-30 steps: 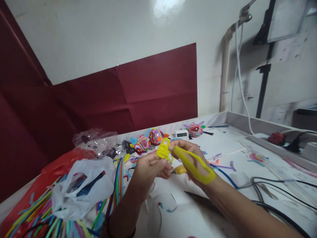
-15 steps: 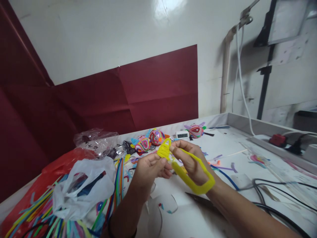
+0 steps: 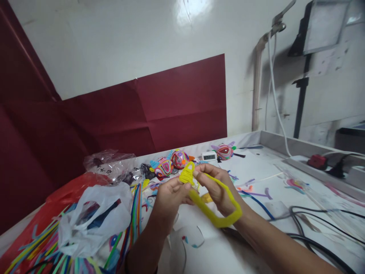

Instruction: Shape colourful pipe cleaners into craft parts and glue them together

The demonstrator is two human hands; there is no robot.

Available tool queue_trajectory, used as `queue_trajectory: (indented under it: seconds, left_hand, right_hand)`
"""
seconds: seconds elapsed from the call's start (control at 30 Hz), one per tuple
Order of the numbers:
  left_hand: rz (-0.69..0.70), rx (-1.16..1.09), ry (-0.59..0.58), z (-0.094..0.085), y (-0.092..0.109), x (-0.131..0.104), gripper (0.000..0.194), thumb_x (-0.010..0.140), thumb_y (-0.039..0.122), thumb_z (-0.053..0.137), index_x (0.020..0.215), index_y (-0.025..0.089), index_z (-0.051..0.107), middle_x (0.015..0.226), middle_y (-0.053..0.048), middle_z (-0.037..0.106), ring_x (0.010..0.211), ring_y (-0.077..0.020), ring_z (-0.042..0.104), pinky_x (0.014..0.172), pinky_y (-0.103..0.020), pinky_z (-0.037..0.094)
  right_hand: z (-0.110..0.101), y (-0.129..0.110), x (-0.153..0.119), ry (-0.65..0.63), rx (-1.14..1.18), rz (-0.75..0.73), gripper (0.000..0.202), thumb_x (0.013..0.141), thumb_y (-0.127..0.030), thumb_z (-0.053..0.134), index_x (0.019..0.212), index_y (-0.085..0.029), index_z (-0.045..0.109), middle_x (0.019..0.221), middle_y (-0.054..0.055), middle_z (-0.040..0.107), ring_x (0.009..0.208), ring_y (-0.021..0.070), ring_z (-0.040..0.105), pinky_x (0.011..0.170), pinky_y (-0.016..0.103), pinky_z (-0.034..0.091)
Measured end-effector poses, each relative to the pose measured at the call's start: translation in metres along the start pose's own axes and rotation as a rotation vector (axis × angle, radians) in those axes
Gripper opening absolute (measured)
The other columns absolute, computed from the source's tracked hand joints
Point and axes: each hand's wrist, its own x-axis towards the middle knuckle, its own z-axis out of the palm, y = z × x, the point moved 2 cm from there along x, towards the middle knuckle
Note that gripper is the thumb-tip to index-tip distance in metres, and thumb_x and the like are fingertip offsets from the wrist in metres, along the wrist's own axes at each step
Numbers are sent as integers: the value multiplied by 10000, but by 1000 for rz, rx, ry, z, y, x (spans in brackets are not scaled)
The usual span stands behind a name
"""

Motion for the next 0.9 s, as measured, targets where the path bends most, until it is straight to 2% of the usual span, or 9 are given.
queue_trajectory:
  seconds: [0.37, 0.47, 0.7, 0.9]
  left_hand:
    - [41, -59, 6, 1, 0, 2, 314, 661, 358, 751, 821, 114, 635, 658, -46, 679, 531, -123, 622, 561, -237, 517]
    - [57, -73, 16, 1, -2, 2, 320, 678, 354, 742, 850, 113, 623, 645, -37, 672, 537, -120, 628, 551, -219, 515]
    - [122, -101, 44, 6, 0, -1, 262, 726, 315, 698, 863, 118, 592, 623, -22, 659, 468, -110, 602, 468, -205, 490]
    - [122, -95, 132, 10, 5, -6, 228, 743, 314, 675, 813, 118, 581, 576, 7, 611, 460, -93, 572, 471, -202, 499]
  right_hand:
    - [2, 4, 0, -22, 21, 11, 310, 690, -467, 658, 678, -170, 569, 600, -10, 552, 555, 121, 503, 540, 247, 423]
    - [3, 6, -1, -14, 10, 20, 314, 688, -466, 664, 667, -169, 564, 594, -16, 540, 515, 105, 480, 500, 235, 411]
    - [10, 7, -5, -112, 135, 60, 284, 721, -438, 649, 710, -180, 532, 540, -31, 535, 460, 101, 484, 464, 230, 405]
    - [13, 10, -7, -141, 138, 35, 251, 719, -400, 651, 694, -179, 535, 533, -39, 539, 470, 96, 493, 484, 224, 428]
